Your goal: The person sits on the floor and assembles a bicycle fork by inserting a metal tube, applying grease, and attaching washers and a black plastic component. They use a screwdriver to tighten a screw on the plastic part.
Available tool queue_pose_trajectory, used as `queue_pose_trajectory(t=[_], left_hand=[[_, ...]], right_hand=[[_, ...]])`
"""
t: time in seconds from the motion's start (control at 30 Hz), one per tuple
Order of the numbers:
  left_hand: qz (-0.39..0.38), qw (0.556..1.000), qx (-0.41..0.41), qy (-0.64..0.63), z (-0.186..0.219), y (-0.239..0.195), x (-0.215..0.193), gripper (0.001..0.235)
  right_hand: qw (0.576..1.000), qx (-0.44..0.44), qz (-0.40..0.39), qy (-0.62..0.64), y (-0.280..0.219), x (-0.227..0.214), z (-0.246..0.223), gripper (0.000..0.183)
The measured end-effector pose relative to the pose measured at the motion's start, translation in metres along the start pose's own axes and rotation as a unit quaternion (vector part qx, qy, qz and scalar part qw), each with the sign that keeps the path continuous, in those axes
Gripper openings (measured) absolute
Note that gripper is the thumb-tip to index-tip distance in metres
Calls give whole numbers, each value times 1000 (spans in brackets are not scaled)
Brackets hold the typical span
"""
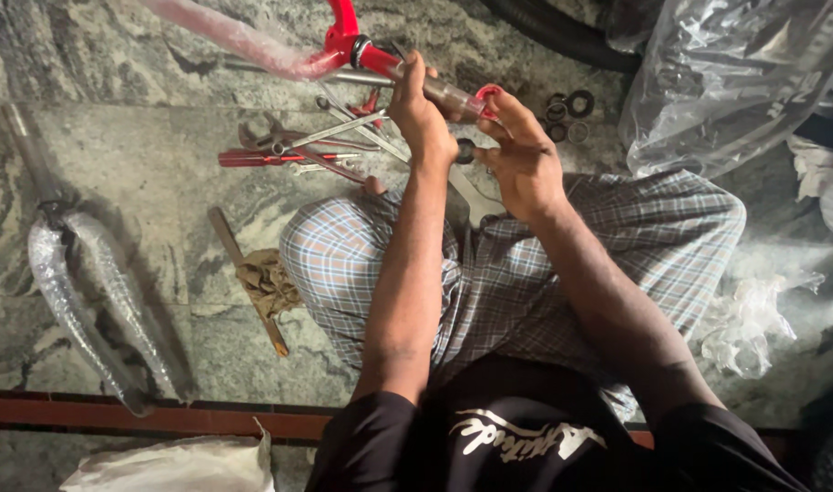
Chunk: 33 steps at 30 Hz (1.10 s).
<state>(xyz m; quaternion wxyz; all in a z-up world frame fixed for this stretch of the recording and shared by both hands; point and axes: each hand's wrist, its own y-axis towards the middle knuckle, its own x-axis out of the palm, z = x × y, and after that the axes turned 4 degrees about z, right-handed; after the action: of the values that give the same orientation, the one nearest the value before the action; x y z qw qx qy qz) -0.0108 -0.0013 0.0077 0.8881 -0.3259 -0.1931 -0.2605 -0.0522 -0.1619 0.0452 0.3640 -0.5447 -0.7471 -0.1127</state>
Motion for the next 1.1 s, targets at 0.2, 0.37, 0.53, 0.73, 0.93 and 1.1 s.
queue_pose_trajectory(t=[0.2, 0.37, 0.53, 0.73, 0.93, 1.1], left_hand=[[-6, 1000, -12, 2, 9, 3, 6, 41], [2, 1000, -16, 5, 6, 2, 4, 40], [-12, 1000, 15, 14, -7, 12, -5, 37], [-14, 995, 94, 24, -19, 20, -15, 26], [-2, 999, -8, 53, 5, 4, -2, 31], [-32, 996, 79, 19, 14, -6, 4, 25]], right_hand=[[999, 32, -30, 29, 10, -2, 7, 70], [1000, -18, 9, -17, 8, -10, 10, 60], [863, -223, 2, -453, 3, 14, -7, 69], [568, -408, -79, -711, 14, 46, -56, 52], [574, -410, -135, -696, 36, 43, -81, 31], [908, -161, -59, -383, 33, 10, -49, 27]])
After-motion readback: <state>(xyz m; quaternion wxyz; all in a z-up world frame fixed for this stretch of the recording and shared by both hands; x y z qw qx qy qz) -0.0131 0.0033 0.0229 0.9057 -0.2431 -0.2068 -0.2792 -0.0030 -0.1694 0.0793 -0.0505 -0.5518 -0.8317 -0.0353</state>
